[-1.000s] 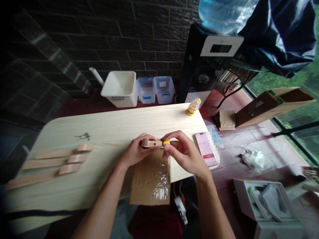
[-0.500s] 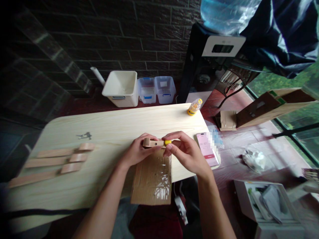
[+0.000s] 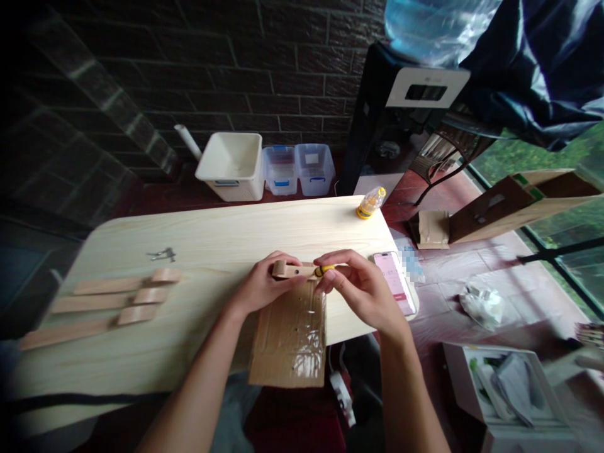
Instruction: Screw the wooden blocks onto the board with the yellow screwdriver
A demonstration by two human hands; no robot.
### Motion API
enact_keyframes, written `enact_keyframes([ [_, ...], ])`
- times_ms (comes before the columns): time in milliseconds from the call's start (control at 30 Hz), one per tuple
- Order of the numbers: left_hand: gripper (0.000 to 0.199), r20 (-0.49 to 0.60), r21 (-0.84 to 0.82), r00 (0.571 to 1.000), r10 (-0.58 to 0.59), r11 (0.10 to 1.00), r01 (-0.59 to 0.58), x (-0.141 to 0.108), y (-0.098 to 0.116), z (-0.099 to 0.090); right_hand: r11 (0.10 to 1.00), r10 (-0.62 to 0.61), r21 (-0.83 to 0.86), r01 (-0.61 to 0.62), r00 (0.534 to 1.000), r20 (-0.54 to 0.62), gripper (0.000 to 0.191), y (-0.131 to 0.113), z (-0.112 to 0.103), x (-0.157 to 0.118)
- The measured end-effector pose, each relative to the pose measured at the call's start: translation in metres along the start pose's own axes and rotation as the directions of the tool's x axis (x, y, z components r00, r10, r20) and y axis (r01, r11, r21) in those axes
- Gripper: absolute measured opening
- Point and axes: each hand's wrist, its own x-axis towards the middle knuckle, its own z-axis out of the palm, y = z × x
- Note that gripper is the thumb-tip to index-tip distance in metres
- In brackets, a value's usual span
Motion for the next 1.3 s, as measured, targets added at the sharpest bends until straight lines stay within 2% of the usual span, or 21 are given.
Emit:
enact_keyframes([
  [100, 0.031, 0.001, 0.001, 1.0, -0.006, 1.0, 0.006, 0.0, 0.0, 0.0, 0.999, -0.019, 0.04, 0.02, 0.999, -0.039, 0.012, 0.002, 0.001, 0.002],
  [433, 0.032, 0.013, 0.008, 1.0, 0.01, 1.0, -0.01, 0.0, -0.002, 0.0, 0.999, 0.04, 0.029, -0.042, 0.997, 0.068, 0.013, -0.006, 0.001, -0.003],
  [700, 0.032, 0.006, 0.009, 1.0, -0.005, 1.0, 0.005, 0.0, -0.003, 0.001, 0.989, -0.003, 0.15, -0.005, 0.998, 0.055, 0.013, 0.005, 0.005, 0.001],
  [967, 0.032, 0.011, 0.018, 1.0, -0.002, 1.0, 0.002, -0.001, -0.001, 0.0, 0.999, -0.012, -0.036, 0.015, 0.997, 0.082, 0.018, -0.004, 0.0, -0.002],
  [1133, 0.032, 0.011, 0.015, 1.0, -0.002, 1.0, 0.002, 0.0, -0.001, 0.0, 1.0, 0.01, 0.024, -0.013, 0.994, 0.105, 0.018, -0.002, 0.002, -0.001],
  [1300, 0.032, 0.013, 0.014, 1.0, -0.002, 1.0, 0.001, 0.0, -0.001, 0.0, 0.997, -0.017, 0.079, 0.012, 0.998, 0.06, 0.017, 0.004, 0.004, 0.002],
])
